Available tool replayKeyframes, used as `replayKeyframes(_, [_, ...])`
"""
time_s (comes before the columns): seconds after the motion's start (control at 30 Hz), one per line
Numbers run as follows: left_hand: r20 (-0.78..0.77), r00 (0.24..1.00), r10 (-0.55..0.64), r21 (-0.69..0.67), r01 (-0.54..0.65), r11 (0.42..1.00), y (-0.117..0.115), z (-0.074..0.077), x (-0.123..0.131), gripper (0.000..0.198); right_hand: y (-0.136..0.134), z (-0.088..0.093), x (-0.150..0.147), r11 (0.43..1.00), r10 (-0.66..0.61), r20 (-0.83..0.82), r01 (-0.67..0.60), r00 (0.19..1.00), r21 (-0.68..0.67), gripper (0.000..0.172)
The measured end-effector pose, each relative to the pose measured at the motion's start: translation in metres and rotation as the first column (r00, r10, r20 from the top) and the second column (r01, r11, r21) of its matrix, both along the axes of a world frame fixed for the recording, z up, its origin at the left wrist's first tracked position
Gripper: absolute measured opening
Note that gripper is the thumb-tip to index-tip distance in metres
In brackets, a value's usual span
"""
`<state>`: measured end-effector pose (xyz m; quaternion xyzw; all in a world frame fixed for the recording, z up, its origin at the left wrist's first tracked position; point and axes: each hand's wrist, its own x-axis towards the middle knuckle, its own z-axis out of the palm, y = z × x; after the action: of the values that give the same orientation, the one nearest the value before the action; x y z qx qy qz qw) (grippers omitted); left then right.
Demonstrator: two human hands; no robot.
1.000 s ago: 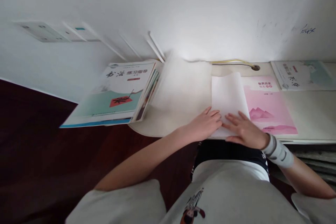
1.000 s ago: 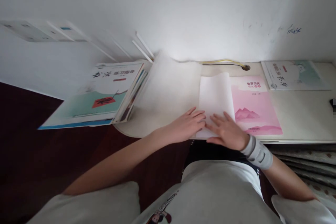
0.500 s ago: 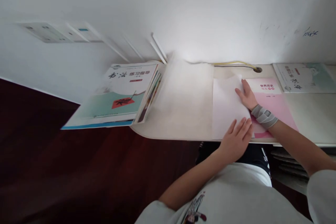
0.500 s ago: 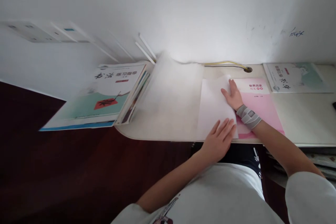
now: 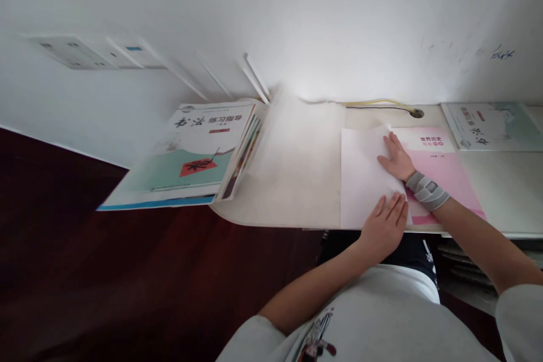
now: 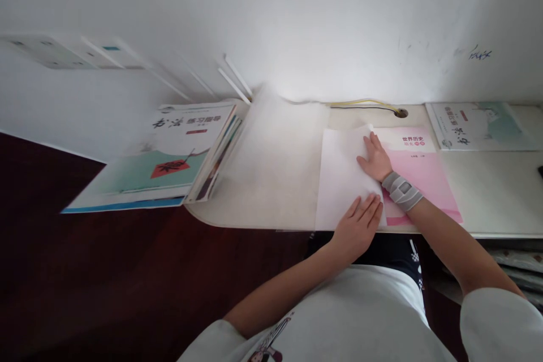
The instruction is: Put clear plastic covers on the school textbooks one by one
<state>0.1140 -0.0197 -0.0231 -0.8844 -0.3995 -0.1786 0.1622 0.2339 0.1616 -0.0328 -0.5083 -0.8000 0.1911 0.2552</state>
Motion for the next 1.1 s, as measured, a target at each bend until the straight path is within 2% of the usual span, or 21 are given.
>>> replayKeyframes(0.2, [0.022, 0.999, 0.031, 0.013, -0.032, 0.999, -0.001, 0.008, -0.013, 0.040, -0.005, 0.004, 0.000, 0.999, 0.039, -0.028, -0.039, 0.999, -0.003, 0.072])
replayKeyframes(0.37, [0.034, 0.998, 0.061, 0.014, -0.062, 0.998, -0.004, 0.000, -0.012, 0.040, -0.006, 0.005, -0.001, 0.999, -0.036, -0.043, 0.036, 0.998, 0.001, 0.073])
replayKeyframes(0.53, [0.033, 0.997, 0.068, 0.005, -0.068, 0.998, -0.005, -0.003, -0.011, 0.040, -0.011, 0.013, -0.004, 0.999, 0.029, 0.012, -0.028, 1.000, -0.034, 0.073])
replayKeyframes(0.67, [0.005, 0.997, 0.078, -0.029, -0.078, 0.997, -0.007, -0.002, -0.017, 0.040, -0.013, 0.016, -0.006, 0.999, 0.024, 0.063, -0.022, 0.998, -0.030, 0.071])
replayKeyframes(0.87, [-0.011, 0.996, 0.092, -0.068, -0.093, 0.993, -0.009, -0.004, -0.018, 0.040, -0.009, 0.009, 0.000, 0.990, 0.123, -0.099, -0.129, 0.987, -0.050, 0.072])
replayKeyframes(1.1, [0.000, 0.992, 0.128, -0.054, -0.128, 0.990, -0.008, -0.003, -0.022, 0.040, -0.008, 0.003, -0.005, 1.000, -0.012, -0.051, 0.012, 0.999, -0.012, 0.075])
